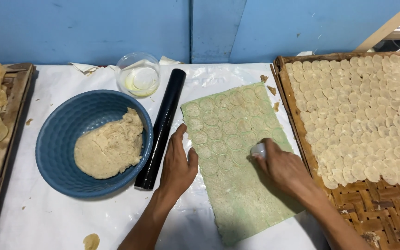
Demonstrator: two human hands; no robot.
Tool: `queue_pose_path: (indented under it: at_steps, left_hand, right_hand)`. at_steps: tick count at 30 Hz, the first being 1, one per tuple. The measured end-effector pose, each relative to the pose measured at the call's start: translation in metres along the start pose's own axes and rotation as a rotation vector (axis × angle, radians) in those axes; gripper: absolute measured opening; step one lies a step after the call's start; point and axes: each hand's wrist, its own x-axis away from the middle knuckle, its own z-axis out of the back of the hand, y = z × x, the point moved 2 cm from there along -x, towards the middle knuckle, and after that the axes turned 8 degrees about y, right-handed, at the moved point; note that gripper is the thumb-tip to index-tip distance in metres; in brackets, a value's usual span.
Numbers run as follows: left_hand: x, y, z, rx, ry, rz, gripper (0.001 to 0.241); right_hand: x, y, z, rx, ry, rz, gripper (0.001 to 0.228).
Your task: Cutting circular shapes out of a thin sheet of dough and placing them onto a bamboo tray for drying.
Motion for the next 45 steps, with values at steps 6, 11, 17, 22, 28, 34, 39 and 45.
queue_pose_path:
  at_steps: [6, 11, 17, 22, 28, 34, 39, 45]
  left_hand:
    - [0.001, -0.004, -0.001, -0.014, 0.014, -0.037, 0.060]
    - [0.000, -0.005, -0.002, -0.016, 0.010, -0.036, 0.060]
    - [-0.001, -0.008, -0.005, -0.033, 0.013, -0.052, 0.060]
    - [0.000, -0.005, -0.004, -0.034, -0.003, -0.041, 0.060]
    - [0.000, -0.007, -0.004, -0.037, -0.003, -0.052, 0.060]
    - [0.002, -0.005, -0.002, -0.027, 0.013, -0.054, 0.060]
    - [0.002, -0.003, -0.001, -0.025, -0.002, -0.053, 0.060]
    - [0.000, 0.001, -0.001, -0.031, -0.039, -0.011, 0.062]
  right_hand:
    - [0.007, 0.041, -0.003, -0.060, 0.171, -0.058, 0.044]
    - [0.020, 0.020, 0.018, -0.125, 0.119, -0.093, 0.046]
    - [0.004, 0.027, 0.006, 0.036, 0.055, -0.098, 0.041]
    - [0.001, 0.020, 0.002, 0.085, 0.050, -0.136, 0.040]
    - [-0.002, 0.026, -0.005, 0.142, 0.034, -0.091, 0.040]
    - [0.004, 0.020, 0.012, 0.002, 0.012, -0.129, 0.039]
    - [0.014, 0.055, 0.009, -0.102, 0.125, -0.260, 0.044]
    - [0.028, 0.048, 0.016, -0.167, 0.057, -0.303, 0.049]
